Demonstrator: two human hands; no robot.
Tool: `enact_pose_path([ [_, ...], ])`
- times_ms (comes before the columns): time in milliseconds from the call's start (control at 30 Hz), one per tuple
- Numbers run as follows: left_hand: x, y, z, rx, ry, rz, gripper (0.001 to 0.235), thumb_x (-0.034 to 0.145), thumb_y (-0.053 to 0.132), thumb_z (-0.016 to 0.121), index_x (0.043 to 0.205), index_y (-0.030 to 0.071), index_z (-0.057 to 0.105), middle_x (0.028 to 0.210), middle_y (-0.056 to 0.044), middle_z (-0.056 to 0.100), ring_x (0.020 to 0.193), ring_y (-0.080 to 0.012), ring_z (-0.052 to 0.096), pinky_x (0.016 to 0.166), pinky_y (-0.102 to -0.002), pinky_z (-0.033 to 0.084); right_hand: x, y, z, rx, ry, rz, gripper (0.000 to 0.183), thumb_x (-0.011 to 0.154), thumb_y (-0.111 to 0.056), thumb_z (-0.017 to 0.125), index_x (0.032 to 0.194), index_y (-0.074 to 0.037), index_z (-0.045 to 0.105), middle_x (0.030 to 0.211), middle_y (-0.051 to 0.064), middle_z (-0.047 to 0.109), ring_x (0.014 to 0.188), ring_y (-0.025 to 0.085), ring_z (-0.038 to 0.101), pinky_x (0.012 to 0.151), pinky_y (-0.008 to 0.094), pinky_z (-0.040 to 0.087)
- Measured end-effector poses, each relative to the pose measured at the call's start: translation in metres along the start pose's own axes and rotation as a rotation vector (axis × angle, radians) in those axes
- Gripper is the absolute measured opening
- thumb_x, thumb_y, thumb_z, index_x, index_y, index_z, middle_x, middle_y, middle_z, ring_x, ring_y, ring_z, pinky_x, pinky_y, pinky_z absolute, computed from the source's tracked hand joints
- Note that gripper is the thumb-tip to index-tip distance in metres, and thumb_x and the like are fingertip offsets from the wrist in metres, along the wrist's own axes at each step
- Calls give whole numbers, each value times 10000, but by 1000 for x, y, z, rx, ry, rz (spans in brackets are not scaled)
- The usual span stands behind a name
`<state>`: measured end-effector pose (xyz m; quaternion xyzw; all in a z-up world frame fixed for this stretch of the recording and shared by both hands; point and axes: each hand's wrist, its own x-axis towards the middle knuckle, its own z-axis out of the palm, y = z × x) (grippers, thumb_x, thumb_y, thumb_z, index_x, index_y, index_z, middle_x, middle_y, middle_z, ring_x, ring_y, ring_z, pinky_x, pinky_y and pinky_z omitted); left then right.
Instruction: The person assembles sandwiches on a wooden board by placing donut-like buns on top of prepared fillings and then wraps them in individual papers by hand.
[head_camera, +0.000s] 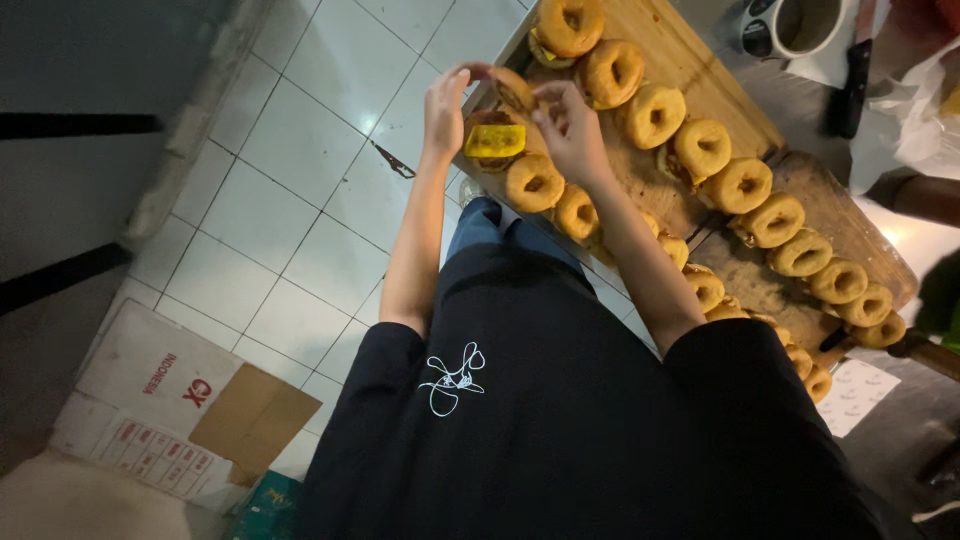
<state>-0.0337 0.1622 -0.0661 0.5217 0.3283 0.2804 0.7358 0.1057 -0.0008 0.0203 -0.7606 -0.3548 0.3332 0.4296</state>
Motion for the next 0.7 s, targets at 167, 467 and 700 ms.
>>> enact_pose_path([
  [167,-19,8,-6,31,27,52,467,1001,274,429,978,-15,795,1001,-121,789,1014,-233,691,980,-361,467,-21,-44,8,-301,-15,-114,319,945,-23,751,1242,-81,649,992,121,616,904,272,591,811,362,503],
  [467,-39,14,-9,313,82,109,436,1004,267,447,940,40,814,998,-74,803,1228,-291,565,1070,-400,446,-37,-47,18,-610,-55,-496,308,932,-47,744,1217,-70,630,1265,59,679,1074,307,614,859,379,552],
  [700,-47,20,-12,400,101,153,398,1009,269,450,1004,47,779,1114,-91,778,1277,-337,532,1097,-419,411,-35,-40,25,-676,-93,-544,388,862,-73,746,1234,-85,635,1261,36,662,1094,291,607,909,376,566],
])
